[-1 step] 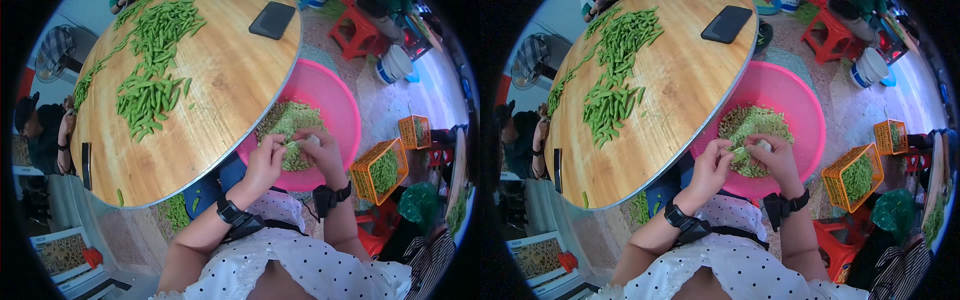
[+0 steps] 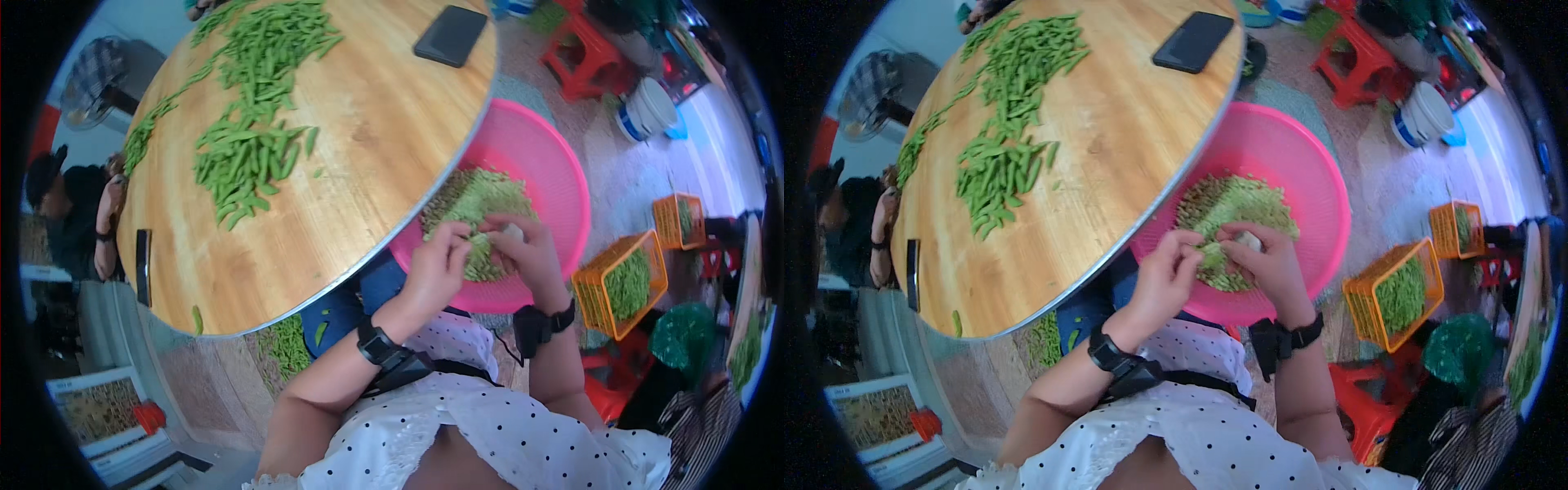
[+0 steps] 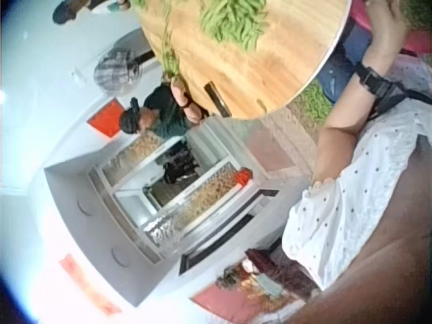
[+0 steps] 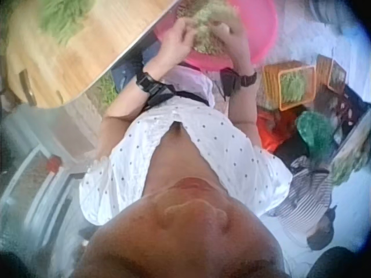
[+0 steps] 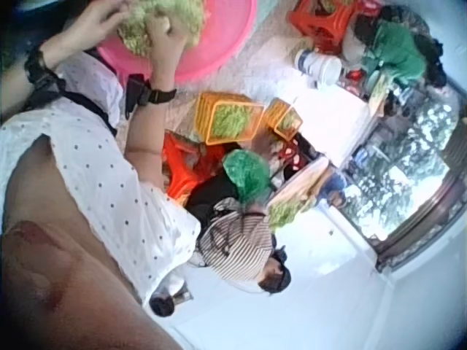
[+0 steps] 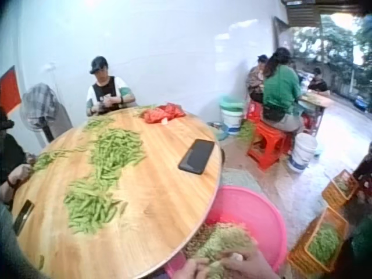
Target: Shelling or peeling green bean pods and placing the seeds into a pink basin.
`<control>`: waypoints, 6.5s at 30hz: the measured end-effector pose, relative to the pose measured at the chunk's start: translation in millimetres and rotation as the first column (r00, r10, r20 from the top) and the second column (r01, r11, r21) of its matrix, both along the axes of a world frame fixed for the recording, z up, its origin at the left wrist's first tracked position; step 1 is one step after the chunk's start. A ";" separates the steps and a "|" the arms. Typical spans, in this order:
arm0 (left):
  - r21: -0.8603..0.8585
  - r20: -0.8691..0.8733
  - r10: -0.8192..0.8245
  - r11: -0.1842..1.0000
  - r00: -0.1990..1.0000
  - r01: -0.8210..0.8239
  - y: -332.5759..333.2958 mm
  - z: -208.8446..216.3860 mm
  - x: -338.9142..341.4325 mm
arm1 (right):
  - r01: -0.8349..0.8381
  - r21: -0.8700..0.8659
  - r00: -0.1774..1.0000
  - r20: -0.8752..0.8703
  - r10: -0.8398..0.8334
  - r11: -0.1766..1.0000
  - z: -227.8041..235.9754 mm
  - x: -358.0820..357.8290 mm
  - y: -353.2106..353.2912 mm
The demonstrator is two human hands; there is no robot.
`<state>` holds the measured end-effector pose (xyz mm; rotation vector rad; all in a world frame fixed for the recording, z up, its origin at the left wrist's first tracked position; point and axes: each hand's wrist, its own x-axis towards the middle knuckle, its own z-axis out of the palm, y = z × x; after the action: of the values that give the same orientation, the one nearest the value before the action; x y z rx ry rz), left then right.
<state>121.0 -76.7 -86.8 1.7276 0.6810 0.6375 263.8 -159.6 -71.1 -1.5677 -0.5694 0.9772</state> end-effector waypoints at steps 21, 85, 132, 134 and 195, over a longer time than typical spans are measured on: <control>0.623 -0.479 0.557 0.760 0.679 -0.185 187.5 80.5 -104.6 | -0.079 -0.008 0.991 0.106 0.079 0.997 39.1 -5.8 24.5; -0.165 0.210 0.197 0.973 0.958 -0.164 46.1 53.3 -69.3 | -0.643 0.003 0.427 0.831 0.356 0.766 64.6 -56.6 60.0; -0.537 0.036 -0.046 0.842 0.998 0.058 7.2 -34.3 25.9 | -0.334 -0.145 0.870 0.333 0.364 0.931 84.2 -20.9 9.7; -0.176 0.015 -0.077 0.981 0.997 0.078 7.3 -68.6 36.5 | -0.371 -0.197 0.862 0.291 0.415 0.908 79.5 -16.7 10.3; 0.700 -0.408 0.683 0.660 0.606 -0.272 178.4 77.4 -205.5 | -0.152 -0.199 0.911 0.352 0.215 0.968 35.1 -5.0 35.3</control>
<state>-84.5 101.6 -9.4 2.3867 1.6784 0.6643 258.8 -124.4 -35.9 -1.8952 -0.9345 0.8876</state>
